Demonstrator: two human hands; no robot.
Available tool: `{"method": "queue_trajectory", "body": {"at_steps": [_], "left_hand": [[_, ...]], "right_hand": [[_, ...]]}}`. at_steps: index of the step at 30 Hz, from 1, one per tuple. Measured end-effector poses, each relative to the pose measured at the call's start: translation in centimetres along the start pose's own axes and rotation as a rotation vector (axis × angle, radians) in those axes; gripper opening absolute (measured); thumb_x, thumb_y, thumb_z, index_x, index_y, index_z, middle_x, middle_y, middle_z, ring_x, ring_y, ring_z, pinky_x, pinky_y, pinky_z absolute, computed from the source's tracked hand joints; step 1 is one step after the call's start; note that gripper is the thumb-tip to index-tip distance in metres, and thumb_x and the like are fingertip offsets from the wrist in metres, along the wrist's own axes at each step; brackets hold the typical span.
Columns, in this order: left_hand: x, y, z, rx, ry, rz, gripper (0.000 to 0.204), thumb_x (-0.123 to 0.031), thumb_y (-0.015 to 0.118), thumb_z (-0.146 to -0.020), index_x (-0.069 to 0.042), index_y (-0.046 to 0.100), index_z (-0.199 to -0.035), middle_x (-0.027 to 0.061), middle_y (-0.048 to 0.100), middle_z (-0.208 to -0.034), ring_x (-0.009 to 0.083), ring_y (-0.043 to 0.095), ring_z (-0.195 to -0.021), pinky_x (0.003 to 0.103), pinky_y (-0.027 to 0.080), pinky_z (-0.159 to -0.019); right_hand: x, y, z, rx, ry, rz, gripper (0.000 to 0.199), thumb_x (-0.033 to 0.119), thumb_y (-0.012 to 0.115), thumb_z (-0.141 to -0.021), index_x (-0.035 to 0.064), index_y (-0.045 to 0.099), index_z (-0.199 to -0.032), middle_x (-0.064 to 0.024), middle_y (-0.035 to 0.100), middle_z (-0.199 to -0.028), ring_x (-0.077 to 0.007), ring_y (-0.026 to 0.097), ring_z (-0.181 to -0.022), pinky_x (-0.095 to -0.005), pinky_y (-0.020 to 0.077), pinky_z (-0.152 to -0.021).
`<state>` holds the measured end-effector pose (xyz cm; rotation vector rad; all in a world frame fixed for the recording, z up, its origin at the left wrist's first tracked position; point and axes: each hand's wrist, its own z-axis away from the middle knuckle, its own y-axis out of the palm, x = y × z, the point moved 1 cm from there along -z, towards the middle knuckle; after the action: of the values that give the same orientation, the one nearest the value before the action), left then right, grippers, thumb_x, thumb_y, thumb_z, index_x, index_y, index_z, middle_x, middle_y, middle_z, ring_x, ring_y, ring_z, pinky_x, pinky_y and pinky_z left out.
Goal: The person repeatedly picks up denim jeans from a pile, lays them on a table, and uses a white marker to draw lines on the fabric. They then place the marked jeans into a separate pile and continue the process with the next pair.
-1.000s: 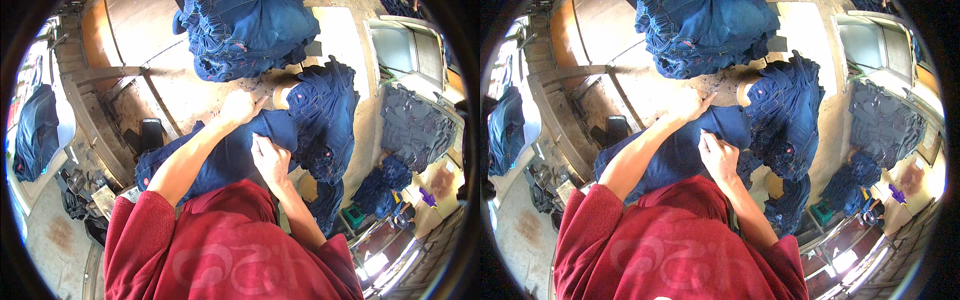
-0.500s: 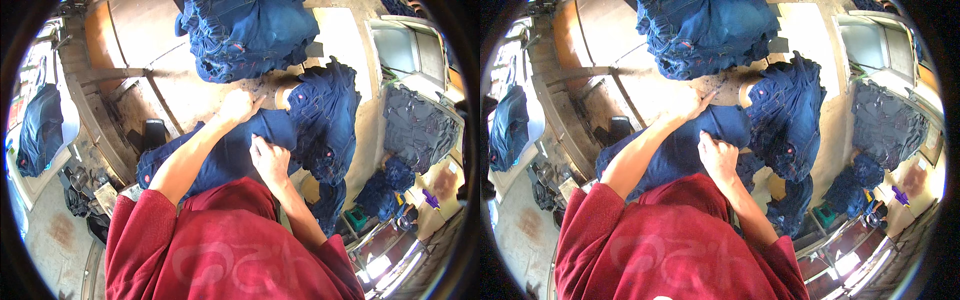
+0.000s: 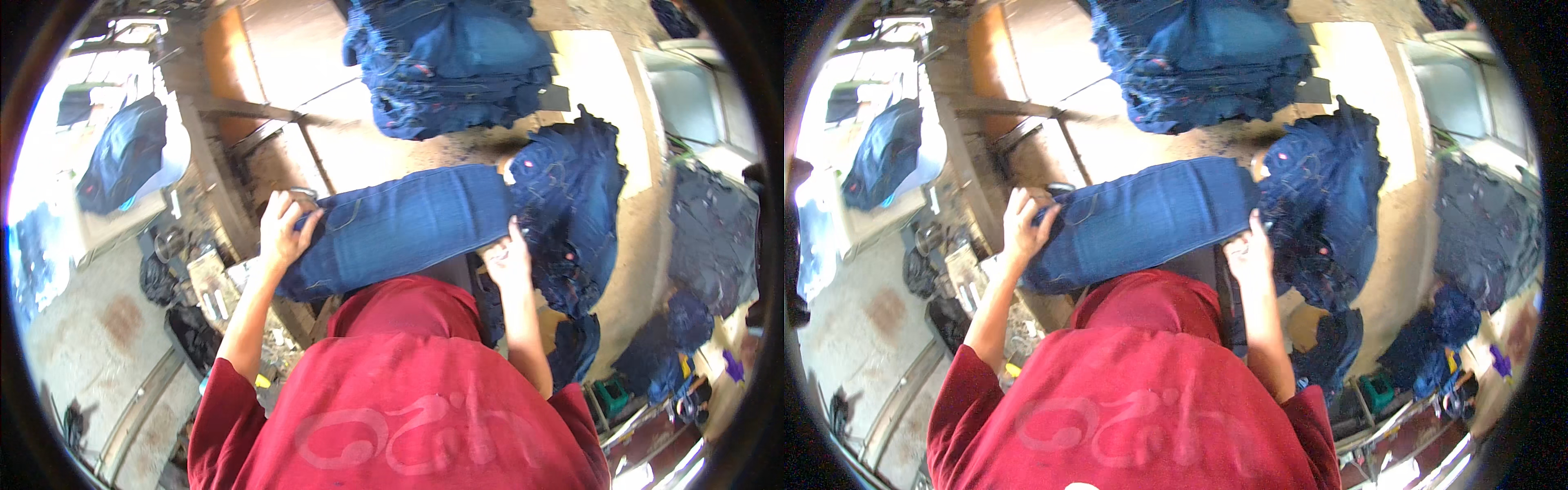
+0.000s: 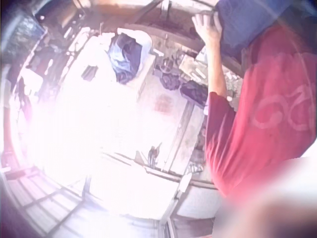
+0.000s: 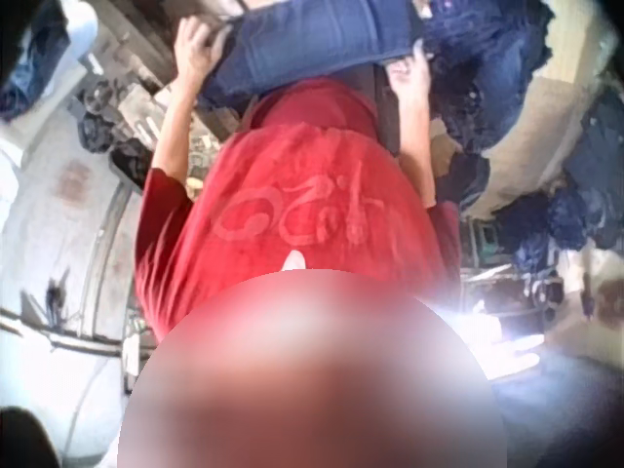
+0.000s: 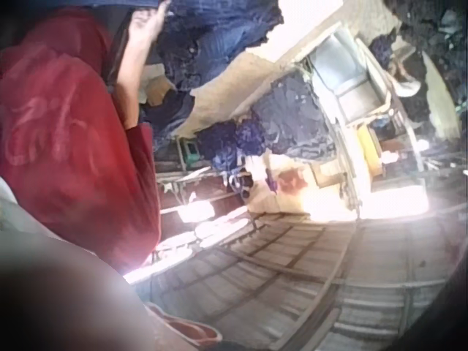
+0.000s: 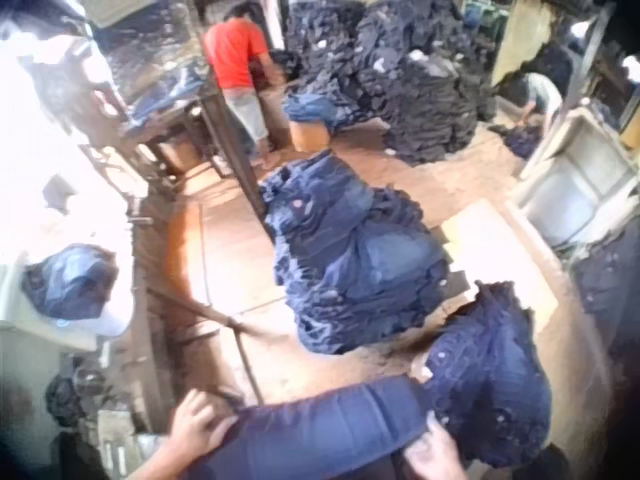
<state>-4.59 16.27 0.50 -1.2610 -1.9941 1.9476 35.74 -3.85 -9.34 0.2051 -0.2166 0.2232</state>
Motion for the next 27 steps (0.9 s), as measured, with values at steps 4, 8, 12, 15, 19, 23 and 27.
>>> {"method": "queue_trajectory", "body": {"at_steps": [4,8,12,15,19,23,27], "left_hand": [[-0.6,0.4,3.5,0.069,-0.135,0.015,0.028,-0.016,0.092,-0.081,-0.007,0.072,-0.098,0.0098,0.071,-0.104,0.0325,0.066,-0.099,0.043,0.054,-0.088],[-0.5,3.1,2.0,0.08,-0.16,0.078,0.037,-0.032,0.093,-0.081,-0.007,0.073,-0.101,0.0094,0.071,-0.102,0.0342,0.065,-0.1,0.043,0.053,-0.091],[1.1,4.5,0.7,0.196,-0.068,0.066,0.04,-0.038,0.088,-0.086,-0.007,0.072,-0.103,0.009,0.071,-0.098,0.0334,0.069,-0.097,0.043,0.055,-0.09],[2.8,5.2,-0.4,0.319,-0.063,0.079,0.046,-0.044,0.083,-0.091,-0.003,0.068,-0.104,0.0133,0.072,-0.094,0.0367,0.073,-0.092,0.044,0.058,-0.083],[6.3,5.2,-3.4,0.607,-0.13,0.36,0.061,-0.05,0.091,-0.081,0.002,0.07,-0.106,0.0226,0.072,-0.088,0.0357,0.073,-0.079,0.045,0.056,-0.075],[8.3,5.0,-5.1,0.728,-0.013,0.521,0.044,-0.041,0.091,-0.083,0.001,0.079,-0.09,0.0191,0.072,-0.083,0.0395,0.073,-0.081,0.047,0.057,-0.076],[8.4,5.7,-4.5,0.569,0.023,0.549,0.034,-0.033,0.091,-0.085,-0.001,0.081,-0.091,0.0172,0.072,-0.085,0.0352,0.072,-0.08,0.045,0.057,-0.074]], "right_hand": [[3.2,-0.9,-5.2,-0.249,-0.388,0.191,0.047,0.031,0.083,-0.1,0.0212,0.048,-0.071,0.0075,0.036,-0.057,-0.0072,0.031,-0.04,-0.027,0.0286,-0.036],[6.3,-2.8,-9.7,-0.291,-0.41,0.388,0.032,0.036,0.083,-0.1,0.0138,0.064,-0.087,0.0054,0.042,-0.064,-0.0085,0.036,-0.046,-0.0289,0.0286,-0.042],[7.0,-1.9,-6.3,-0.377,-0.78,1.0,0.04,0.042,0.068,-0.108,0.002,0.066,-0.106,-0.0065,0.057,-0.079,-0.0183,0.053,-0.066,-0.037,0.0439,-0.062],[2.4,2.3,2.3,-0.252,-1.116,1.306,0.025,0.023,0.059,-0.113,0.0005,0.063,-0.123,-0.0169,0.069,-0.103,-0.0254,0.066,-0.094,-0.0408,0.0532,-0.089],[-11.1,10.6,11.0,0.227,-1.12,1.354,0.036,0.012,0.075,-0.102,0.008,0.063,-0.136,-0.0113,0.077,-0.086,-0.0229,0.076,-0.071,-0.0385,0.0582,-0.064],[-19.4,16.1,11.7,0.366,-1.526,1.388,0.017,0.009,0.078,-0.095,0.0074,0.079,-0.111,-0.0074,0.078,-0.083,-0.0241,0.075,-0.066,-0.0374,0.0598,-0.06],[-21.6,17.9,10.2,0.281,-1.569,1.492,0.017,0.007,0.077,-0.093,0.0077,0.078,-0.109,-0.005,0.074,-0.074,-0.0216,0.066,-0.055,-0.0351,0.0537,-0.052]]}}
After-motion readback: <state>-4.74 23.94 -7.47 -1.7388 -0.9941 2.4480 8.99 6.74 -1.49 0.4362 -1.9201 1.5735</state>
